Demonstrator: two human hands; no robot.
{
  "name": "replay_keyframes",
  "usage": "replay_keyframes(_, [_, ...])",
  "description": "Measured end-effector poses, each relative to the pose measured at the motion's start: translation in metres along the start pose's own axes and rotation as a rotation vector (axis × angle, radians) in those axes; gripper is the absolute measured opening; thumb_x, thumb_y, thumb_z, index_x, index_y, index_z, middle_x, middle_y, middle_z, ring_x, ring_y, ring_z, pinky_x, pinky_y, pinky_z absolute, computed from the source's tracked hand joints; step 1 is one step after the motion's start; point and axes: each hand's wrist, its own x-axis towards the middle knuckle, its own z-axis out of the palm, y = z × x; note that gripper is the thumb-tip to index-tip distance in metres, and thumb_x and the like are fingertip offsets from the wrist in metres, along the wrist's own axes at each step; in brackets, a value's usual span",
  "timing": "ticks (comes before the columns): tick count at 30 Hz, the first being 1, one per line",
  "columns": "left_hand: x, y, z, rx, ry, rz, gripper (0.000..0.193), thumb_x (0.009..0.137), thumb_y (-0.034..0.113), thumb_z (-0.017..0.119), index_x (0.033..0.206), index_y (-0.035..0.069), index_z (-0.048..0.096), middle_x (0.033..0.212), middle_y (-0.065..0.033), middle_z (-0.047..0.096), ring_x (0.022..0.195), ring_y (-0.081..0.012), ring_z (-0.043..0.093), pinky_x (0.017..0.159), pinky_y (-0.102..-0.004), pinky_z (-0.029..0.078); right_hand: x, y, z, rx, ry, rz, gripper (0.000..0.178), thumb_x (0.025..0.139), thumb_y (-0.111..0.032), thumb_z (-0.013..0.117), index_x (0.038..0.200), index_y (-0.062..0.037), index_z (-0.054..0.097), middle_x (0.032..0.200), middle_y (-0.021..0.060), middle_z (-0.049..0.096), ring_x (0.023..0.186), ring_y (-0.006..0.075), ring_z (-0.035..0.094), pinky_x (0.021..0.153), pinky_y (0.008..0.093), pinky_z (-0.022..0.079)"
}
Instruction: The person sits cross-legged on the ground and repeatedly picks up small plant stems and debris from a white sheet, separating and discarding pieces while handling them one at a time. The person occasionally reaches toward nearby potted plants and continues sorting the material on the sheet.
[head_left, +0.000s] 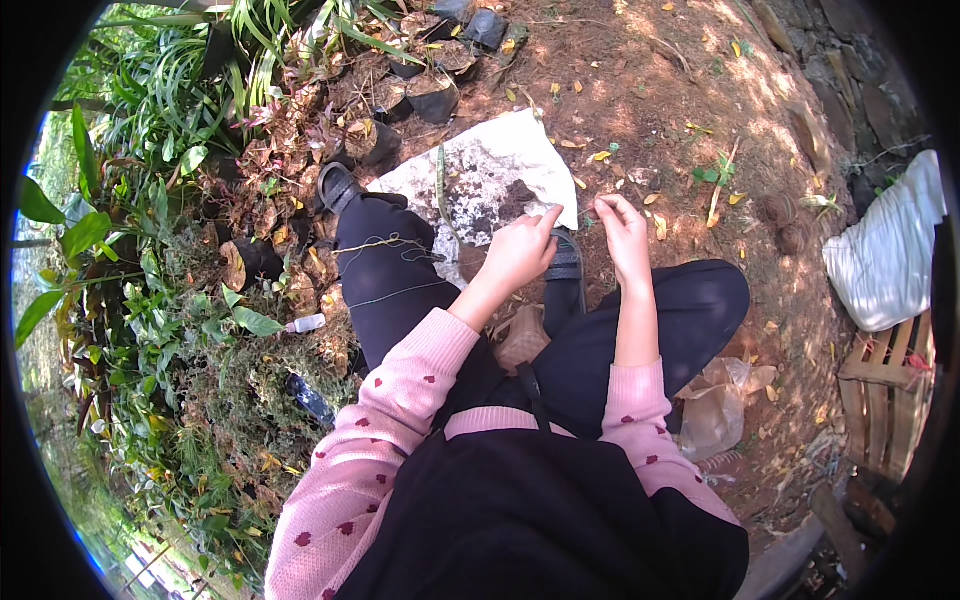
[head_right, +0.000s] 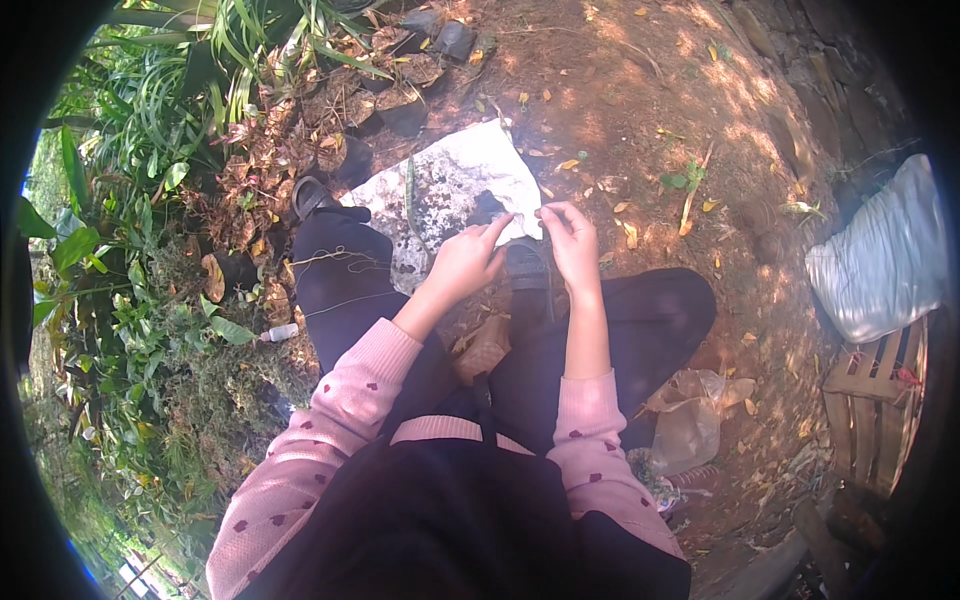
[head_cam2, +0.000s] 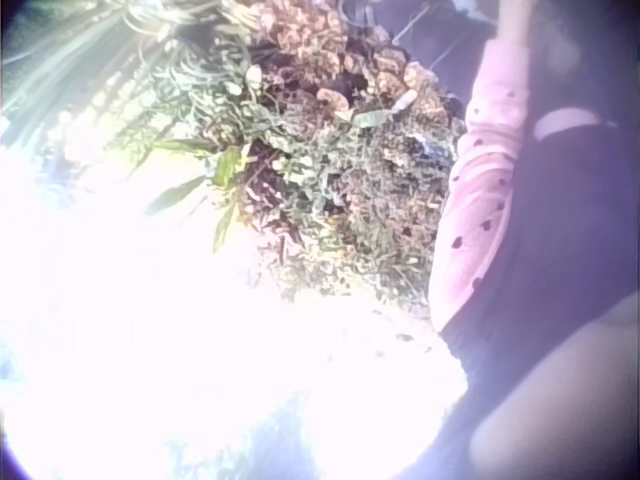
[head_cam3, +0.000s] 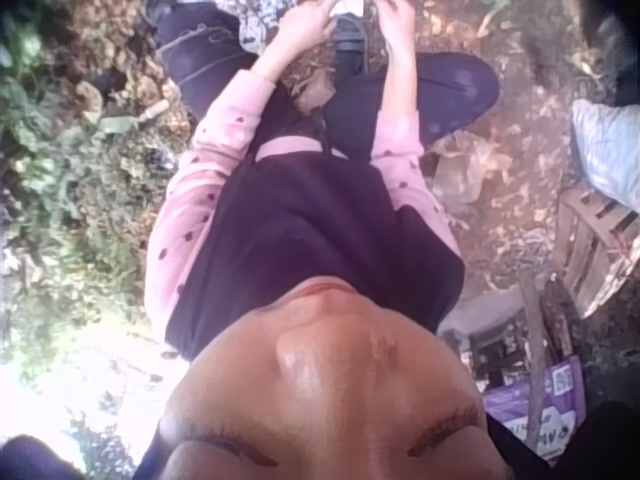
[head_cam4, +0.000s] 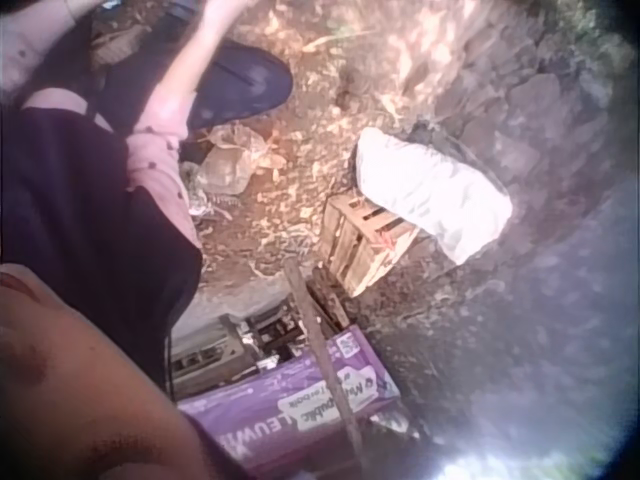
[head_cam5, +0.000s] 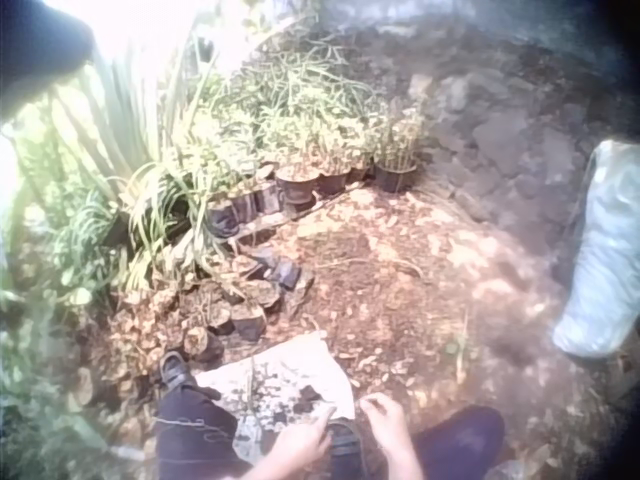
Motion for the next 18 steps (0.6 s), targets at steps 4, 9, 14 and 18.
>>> replay_keyframes(4, [-0.008, 0.011, -0.021, 0.022, 0.028, -0.016, 0.017, 0.081, 0.015, 0.060, 0.095, 0.004, 0.063, 0.081, -0.0121, 0.063, 0.078, -0.0286, 0.061, 0.070, -0.0390, 0.050, 0.000, -0.011, -0.006, 0.327, 0.007, 0.104, 0.011, 0.095, -0.015, 0.050, 0.095, -0.0069, 0.058, 0.089, 0.0032, 0.062, 0.078, 0.0096, 0.058, 0.075, 0.0251, 0.047])
replay_keyframes(9, [-0.045, 0.045, -0.098, -0.137, 0.083, -0.081, 0.011, 0.079, 0.012, 0.065, 0.086, 0.004, 0.066, 0.084, -0.0100, 0.063, 0.082, -0.0266, 0.058, 0.073, -0.0361, 0.048, -0.010, -0.031, -0.006, 0.627, -0.115, 0.053, 0.009, 0.094, -0.014, 0.053, 0.099, -0.0082, 0.056, 0.089, 0.0010, 0.056, 0.084, 0.0116, 0.056, 0.079, 0.0281, 0.046])
replay_keyframes(14, [-0.080, 0.048, -0.152, -0.100, 0.089, -0.139, 0.012, 0.074, 0.011, 0.069, 0.085, 0.010, 0.071, 0.116, -0.0090, 0.054, 0.114, -0.0283, 0.043, 0.098, -0.0402, 0.032, -0.027, -0.062, 0.020, 0.710, -0.288, -0.081, 0.011, 0.093, -0.018, 0.055, 0.097, -0.0080, 0.055, 0.085, 0.0012, 0.055, 0.083, 0.0128, 0.055, 0.076, 0.0283, 0.043])
replay_keyframes(18, [-0.101, 0.026, -0.167, -0.528, 0.022, -0.306, 0.010, 0.081, 0.007, 0.064, 0.088, 0.001, 0.067, 0.081, -0.0067, 0.065, 0.077, -0.0180, 0.058, 0.078, -0.0297, 0.043, -0.034, -0.074, 0.039, 0.725, -0.278, -0.094, 0.011, 0.092, -0.018, 0.057, 0.097, -0.0083, 0.054, 0.085, 0.0012, 0.055, 0.081, 0.0125, 0.054, 0.077, 0.0281, 0.043])
